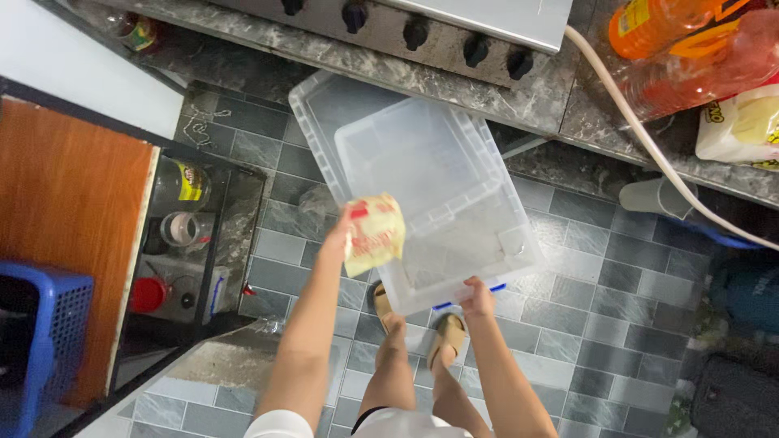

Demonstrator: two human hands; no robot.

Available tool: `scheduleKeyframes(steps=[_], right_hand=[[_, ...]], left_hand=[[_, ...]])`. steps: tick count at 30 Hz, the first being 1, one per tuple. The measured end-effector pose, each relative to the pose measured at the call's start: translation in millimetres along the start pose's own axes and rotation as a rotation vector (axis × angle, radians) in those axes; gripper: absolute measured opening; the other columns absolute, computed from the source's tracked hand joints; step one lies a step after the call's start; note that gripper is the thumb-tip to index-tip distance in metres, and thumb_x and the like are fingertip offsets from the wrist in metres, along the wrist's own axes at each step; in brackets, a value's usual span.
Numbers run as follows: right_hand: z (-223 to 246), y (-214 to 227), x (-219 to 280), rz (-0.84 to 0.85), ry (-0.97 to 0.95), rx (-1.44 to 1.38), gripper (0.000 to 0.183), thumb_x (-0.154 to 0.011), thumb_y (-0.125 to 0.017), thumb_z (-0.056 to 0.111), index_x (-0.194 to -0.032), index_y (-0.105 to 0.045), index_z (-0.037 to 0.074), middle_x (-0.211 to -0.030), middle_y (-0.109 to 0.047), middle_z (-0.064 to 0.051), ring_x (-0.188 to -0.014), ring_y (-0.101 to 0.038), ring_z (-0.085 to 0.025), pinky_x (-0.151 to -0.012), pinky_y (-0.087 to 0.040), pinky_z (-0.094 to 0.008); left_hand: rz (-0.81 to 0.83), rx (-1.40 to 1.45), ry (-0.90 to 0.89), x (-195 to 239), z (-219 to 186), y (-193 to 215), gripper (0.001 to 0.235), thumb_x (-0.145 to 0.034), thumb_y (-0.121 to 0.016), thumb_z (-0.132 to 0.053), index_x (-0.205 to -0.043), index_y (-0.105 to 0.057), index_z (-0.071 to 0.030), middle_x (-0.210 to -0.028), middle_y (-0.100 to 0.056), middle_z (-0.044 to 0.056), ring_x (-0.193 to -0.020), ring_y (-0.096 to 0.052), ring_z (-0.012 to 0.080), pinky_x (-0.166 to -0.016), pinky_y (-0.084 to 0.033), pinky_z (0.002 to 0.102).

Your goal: The person unpacks multiple packages of instant noodles from a large plastic bag and places the noodle blocks into a clear plastic container. They handle the packages by hand, opening them and removing the contents one by one.

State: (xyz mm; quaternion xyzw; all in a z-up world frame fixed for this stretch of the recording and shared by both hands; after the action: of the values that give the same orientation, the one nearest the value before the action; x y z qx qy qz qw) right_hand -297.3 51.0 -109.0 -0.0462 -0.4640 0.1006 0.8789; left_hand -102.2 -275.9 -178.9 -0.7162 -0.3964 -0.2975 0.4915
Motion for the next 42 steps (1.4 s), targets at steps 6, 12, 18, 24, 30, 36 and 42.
scheduleKeyframes(steps=[6,12,18,24,30,36,42], right_hand=[[33,87,50,-0.313,0.138,0.155,0.010,-0.084,-0.071,0.005,-0.092,-0.072,0.001,-0.084,-0.056,-0.010,-0.069,-0.049,-0.025,-0.056,-0.041,-0.040],[109,204,164,-0.436,0.064,0.556,0.025,-0.093,-0.068,0.008,-0.109,-0.064,-0.011,-0.103,-0.065,-0.017,-0.094,-0.063,-0.026,-0.080,-0.052,-0.041],[174,239,273,-0.493,0.134,0.253,0.041,-0.098,-0.063,0.022,-0.124,-0.055,-0.009,-0.119,-0.058,-0.021,-0.108,-0.059,-0.032,-0.092,-0.049,-0.048],[266,214,345,-0.268,0.322,0.173,0.057,-0.103,-0.059,0.035,-0.139,-0.046,-0.008,-0.134,-0.052,-0.025,-0.123,-0.056,-0.037,-0.104,-0.045,-0.054],[379,22,290,0.170,0.386,-0.123,0.059,-0.114,-0.053,0.039,-0.148,-0.042,-0.007,-0.133,-0.052,-0.019,-0.126,-0.056,-0.034,-0.112,-0.043,-0.060],[476,-255,173,0.271,0.367,-0.294,0.037,-0.096,-0.059,0.030,-0.124,-0.055,0.007,-0.120,-0.058,-0.014,-0.105,-0.067,-0.033,-0.092,-0.053,-0.053],[475,-451,120,0.272,0.320,-0.418,0.044,-0.087,-0.075,0.029,-0.119,-0.058,0.003,-0.103,-0.057,-0.009,-0.081,-0.069,-0.036,-0.075,-0.058,-0.048]], left_hand=[[-0.115,0.259,-0.398,-15,-121,29,0.087,-0.092,-0.040,-0.075,-0.153,-0.040,-0.013,-0.152,-0.053,0.013,-0.136,-0.057,0.0319,-0.108,-0.054,0.050],[0.007,0.298,-0.420,8,-97,37,0.082,-0.096,-0.032,-0.073,-0.156,-0.036,-0.017,-0.158,-0.047,0.008,-0.143,-0.048,0.0302,-0.117,-0.043,0.047],[-0.015,0.256,-0.422,110,30,67,0.077,-0.101,-0.034,-0.068,-0.155,-0.039,-0.013,-0.154,-0.049,0.011,-0.140,-0.050,0.0313,-0.115,-0.044,0.050],[-0.137,0.456,-0.227,201,116,39,0.081,-0.097,-0.030,-0.072,-0.154,-0.041,-0.017,-0.154,-0.051,0.009,-0.138,-0.051,0.0315,-0.112,-0.044,0.050],[-0.088,0.395,-0.339,224,93,-5,0.078,-0.096,-0.035,-0.071,-0.155,-0.038,-0.019,-0.155,-0.048,0.009,-0.141,-0.049,0.0318,-0.113,-0.045,0.052],[-0.040,0.311,-0.521,251,-14,-52,0.080,-0.092,-0.044,-0.070,-0.153,-0.039,-0.019,-0.156,-0.047,0.010,-0.140,-0.049,0.0335,-0.109,-0.047,0.055],[0.086,0.432,-0.737,283,-34,-107,0.088,-0.087,-0.055,-0.074,-0.154,-0.040,-0.020,-0.157,-0.046,0.006,-0.141,-0.048,0.0309,-0.112,-0.044,0.055]])
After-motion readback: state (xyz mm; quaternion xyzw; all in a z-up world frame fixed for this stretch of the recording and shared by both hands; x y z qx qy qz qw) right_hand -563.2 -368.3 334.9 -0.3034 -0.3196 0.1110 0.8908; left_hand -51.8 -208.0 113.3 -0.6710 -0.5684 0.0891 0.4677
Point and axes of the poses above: each hand's wrist, its own x-axis away from the middle knuckle, its own y-axis out of the back of the hand, z = x × y, the point moved 3 cm from there along -x, towards the middle knuckle
